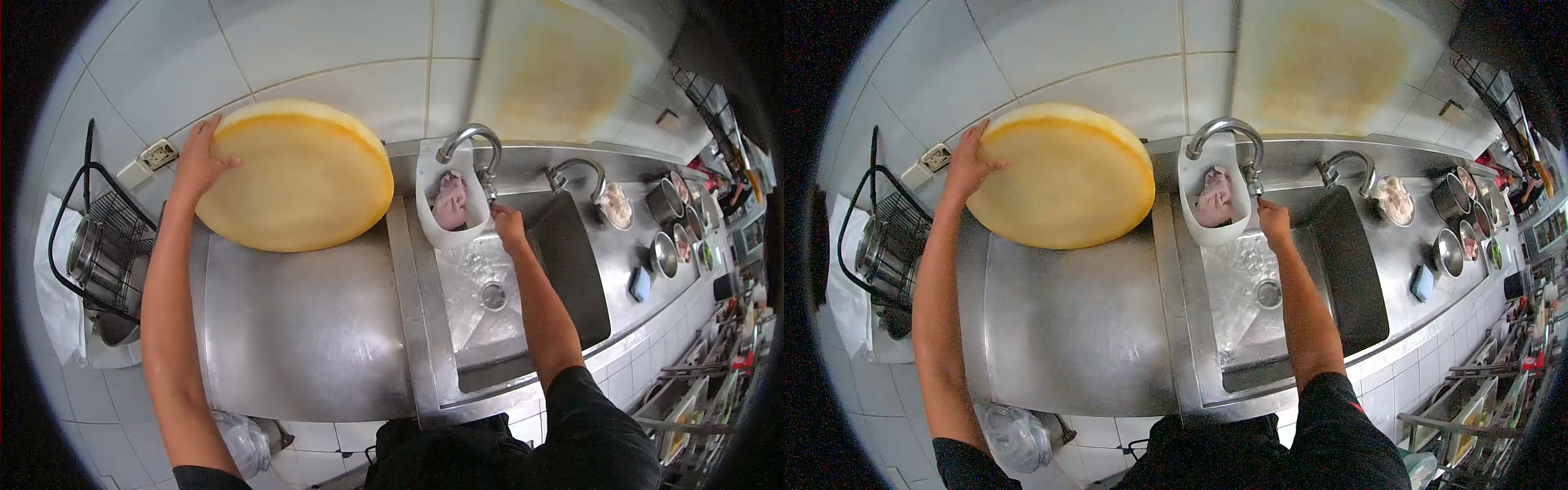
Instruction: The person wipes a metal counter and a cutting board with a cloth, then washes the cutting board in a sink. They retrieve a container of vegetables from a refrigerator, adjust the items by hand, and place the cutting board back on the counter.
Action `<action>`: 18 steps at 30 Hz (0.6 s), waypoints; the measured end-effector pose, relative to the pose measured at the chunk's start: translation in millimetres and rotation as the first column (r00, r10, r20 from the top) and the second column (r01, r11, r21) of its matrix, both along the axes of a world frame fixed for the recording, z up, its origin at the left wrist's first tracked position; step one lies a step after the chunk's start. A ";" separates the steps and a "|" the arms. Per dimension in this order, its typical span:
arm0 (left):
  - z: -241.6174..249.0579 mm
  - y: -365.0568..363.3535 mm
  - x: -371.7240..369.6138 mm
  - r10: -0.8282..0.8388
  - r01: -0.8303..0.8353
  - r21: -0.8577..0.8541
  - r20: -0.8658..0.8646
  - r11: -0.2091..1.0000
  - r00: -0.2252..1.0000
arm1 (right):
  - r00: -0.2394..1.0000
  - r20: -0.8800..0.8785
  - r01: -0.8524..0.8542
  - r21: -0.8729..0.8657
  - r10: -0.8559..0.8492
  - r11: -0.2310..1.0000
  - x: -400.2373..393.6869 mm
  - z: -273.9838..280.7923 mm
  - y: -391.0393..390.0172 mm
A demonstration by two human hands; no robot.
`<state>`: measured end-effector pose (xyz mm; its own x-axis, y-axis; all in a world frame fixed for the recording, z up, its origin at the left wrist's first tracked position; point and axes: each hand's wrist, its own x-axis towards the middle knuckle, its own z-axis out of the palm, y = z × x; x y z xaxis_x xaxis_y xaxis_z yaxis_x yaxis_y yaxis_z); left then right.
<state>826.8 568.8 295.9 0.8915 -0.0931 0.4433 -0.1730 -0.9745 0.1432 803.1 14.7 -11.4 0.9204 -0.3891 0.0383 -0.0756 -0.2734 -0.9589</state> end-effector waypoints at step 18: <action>-3.2 -14.7 -36.6 -0.056 0.054 0.026 0.095 0.998 0.994 | 0.996 0.082 0.000 -0.242 0.020 0.970 -23.9 57.5 -36.7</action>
